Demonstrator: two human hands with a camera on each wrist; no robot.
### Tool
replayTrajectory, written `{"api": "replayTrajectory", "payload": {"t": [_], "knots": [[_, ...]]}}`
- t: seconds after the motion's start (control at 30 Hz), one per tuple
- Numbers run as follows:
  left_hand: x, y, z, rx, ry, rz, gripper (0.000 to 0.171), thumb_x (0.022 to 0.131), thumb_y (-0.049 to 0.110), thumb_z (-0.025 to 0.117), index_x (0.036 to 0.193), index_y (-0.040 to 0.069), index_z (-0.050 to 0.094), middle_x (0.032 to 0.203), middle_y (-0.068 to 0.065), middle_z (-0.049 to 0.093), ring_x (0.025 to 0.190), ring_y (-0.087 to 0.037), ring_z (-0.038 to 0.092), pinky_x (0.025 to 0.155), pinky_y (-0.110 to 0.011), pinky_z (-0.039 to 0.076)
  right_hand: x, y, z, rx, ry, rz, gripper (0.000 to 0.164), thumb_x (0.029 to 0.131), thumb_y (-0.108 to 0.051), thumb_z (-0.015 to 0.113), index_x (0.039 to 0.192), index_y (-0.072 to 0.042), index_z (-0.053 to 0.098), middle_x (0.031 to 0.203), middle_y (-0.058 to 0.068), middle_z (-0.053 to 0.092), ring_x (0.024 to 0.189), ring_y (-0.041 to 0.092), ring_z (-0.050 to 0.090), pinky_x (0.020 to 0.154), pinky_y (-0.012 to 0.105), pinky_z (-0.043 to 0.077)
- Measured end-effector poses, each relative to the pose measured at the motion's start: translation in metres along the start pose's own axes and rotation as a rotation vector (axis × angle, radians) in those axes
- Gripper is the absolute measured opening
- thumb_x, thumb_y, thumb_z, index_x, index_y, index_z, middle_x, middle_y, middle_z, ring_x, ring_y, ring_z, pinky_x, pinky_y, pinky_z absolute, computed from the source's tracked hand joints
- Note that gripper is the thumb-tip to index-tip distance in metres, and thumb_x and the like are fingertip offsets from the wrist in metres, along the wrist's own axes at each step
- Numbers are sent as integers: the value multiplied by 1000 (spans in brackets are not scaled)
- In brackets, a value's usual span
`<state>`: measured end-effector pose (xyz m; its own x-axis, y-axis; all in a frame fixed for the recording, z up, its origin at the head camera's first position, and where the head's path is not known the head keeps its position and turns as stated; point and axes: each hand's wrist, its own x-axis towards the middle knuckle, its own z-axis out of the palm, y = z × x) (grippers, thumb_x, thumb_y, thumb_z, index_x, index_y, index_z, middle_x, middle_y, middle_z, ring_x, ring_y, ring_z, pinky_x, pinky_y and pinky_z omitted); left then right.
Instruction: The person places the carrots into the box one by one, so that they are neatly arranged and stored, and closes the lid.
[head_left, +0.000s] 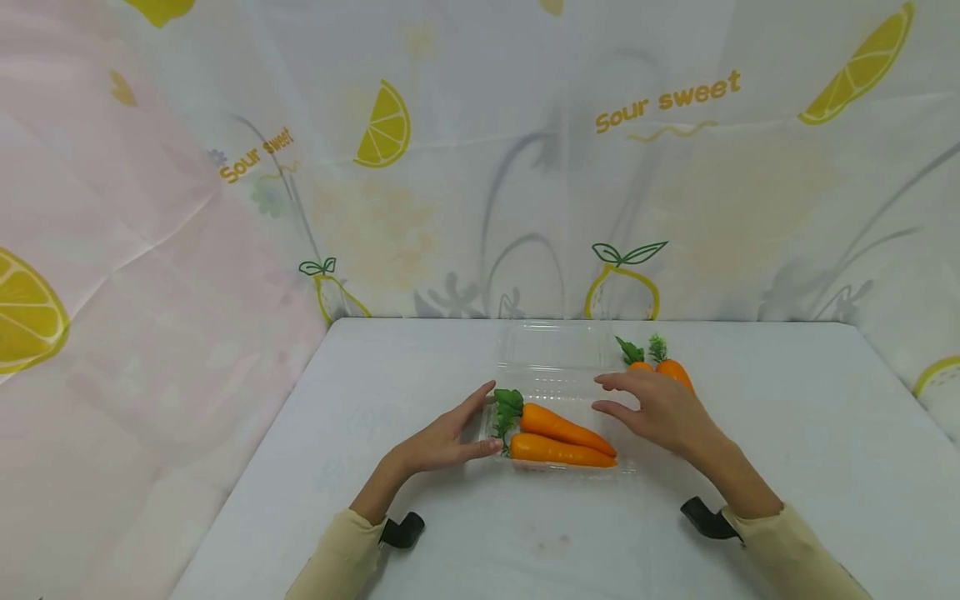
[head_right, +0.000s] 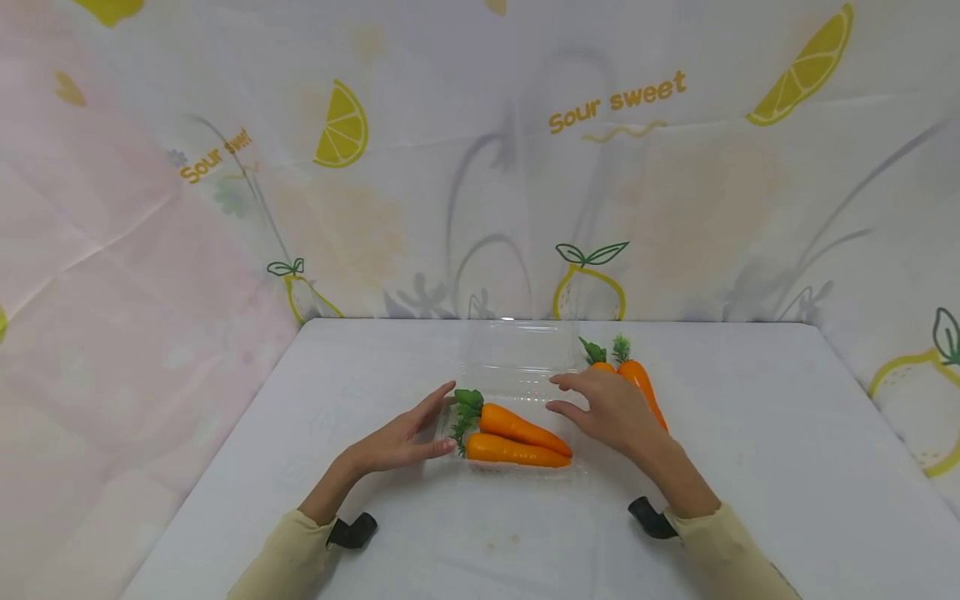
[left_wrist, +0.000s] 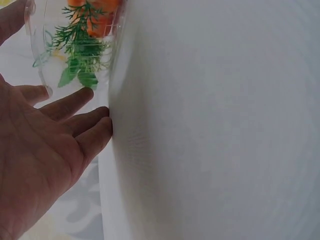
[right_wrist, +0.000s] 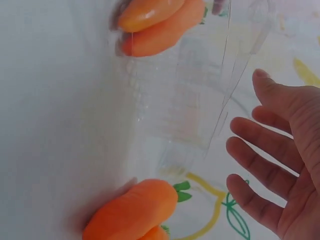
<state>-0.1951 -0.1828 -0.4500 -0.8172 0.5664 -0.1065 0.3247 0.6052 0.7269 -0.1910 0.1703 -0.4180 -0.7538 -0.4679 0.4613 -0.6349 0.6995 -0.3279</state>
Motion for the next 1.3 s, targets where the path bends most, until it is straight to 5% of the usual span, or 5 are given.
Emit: {"api": "replayTrajectory", "payload": {"t": [0.27, 0.5, 0.87, 1.3], "knots": [[0, 3, 0, -4, 0, -5, 91, 90, 57, 61, 160, 25, 12, 157, -9, 31, 143, -26, 31, 113, -55, 27, -10, 9, -9, -63, 122, 53, 38, 74, -20, 87, 109, -11, 75, 97, 1, 73, 81, 22, 66, 59, 37, 55], [0, 2, 0, -10, 0, 8, 91, 90, 56, 62, 160, 24, 12, 158, -8, 31, 143, -26, 30, 113, -54, 27, -20, 21, -19, -84, 54, 184, 31, 83, -24, 81, 110, -12, 73, 96, 5, 71, 84, 25, 64, 67, 44, 55], [0, 2, 0, -17, -3, 10, 91, 91, 55, 62, 160, 24, 12, 157, -9, 32, 143, -26, 31, 113, -54, 27, -34, 38, -22, -106, 29, 297, 42, 81, -26, 82, 115, -4, 71, 102, 20, 70, 84, 35, 63, 60, 45, 53], [1, 2, 0, -11, -4, 12, 91, 91, 55, 62, 160, 23, 11, 156, -10, 35, 142, -27, 33, 113, -53, 28, -44, 47, -22, -134, -6, 381, 45, 79, -26, 83, 114, 1, 70, 99, 22, 69, 76, 31, 60, 52, 35, 50]]}}
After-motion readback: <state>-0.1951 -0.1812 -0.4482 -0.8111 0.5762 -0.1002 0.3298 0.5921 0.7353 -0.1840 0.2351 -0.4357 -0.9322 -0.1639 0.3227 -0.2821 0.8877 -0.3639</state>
